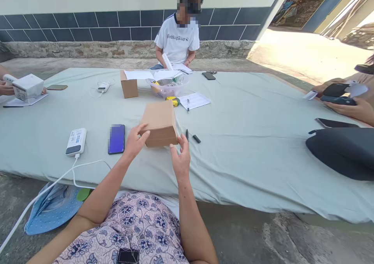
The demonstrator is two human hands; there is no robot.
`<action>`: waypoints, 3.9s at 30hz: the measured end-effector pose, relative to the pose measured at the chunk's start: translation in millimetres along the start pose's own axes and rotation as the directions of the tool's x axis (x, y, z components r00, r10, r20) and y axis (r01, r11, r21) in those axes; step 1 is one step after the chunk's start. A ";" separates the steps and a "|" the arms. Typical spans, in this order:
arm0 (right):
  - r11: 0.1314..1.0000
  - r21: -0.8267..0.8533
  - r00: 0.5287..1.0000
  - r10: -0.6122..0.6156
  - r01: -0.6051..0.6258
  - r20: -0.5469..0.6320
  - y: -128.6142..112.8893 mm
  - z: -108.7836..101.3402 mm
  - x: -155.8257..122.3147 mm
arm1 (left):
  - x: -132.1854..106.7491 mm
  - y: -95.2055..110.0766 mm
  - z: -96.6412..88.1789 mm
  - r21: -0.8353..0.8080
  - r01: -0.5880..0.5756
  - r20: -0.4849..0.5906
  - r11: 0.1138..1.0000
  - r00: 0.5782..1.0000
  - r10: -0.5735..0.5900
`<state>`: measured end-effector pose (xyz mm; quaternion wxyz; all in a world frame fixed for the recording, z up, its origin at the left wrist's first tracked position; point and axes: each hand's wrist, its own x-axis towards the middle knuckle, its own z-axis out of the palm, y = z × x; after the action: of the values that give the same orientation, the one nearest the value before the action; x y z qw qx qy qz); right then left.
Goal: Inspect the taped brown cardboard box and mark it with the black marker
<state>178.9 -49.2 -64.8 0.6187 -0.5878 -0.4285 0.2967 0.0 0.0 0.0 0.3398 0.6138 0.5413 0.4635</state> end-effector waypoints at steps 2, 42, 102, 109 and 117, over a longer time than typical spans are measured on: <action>0.990 0.031 0.989 -0.138 0.140 -0.049 -23.2 -6.2 -3.0 | -12.1 4.1 -8.7 -0.141 0.074 -0.001 0.987 0.997 -0.075; 0.926 0.072 0.921 -0.357 0.371 -0.159 -98.3 -12.0 -15.2 | -61.3 28.3 -46.0 0.253 0.013 0.069 0.967 0.997 -0.032; 0.897 -0.049 0.884 -0.423 0.440 0.198 -81.3 -7.5 -28.5 | -66.9 34.9 -51.4 0.060 -0.132 0.016 0.989 0.991 0.132; 0.887 -0.075 0.879 -0.434 0.455 0.197 -86.7 -5.1 -30.4 | -68.1 31.5 -51.1 0.084 -0.144 0.051 0.986 0.989 0.140; 0.856 -0.114 0.852 -0.473 0.505 0.222 -88.0 0.5 -33.9 | -67.0 25.2 -54.5 0.072 -0.374 0.151 0.925 0.920 0.361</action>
<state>151.0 -90.2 15.4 0.5793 -0.4785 -0.6436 0.1455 -41.2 -74.8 28.2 0.2514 0.7504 0.4148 0.4490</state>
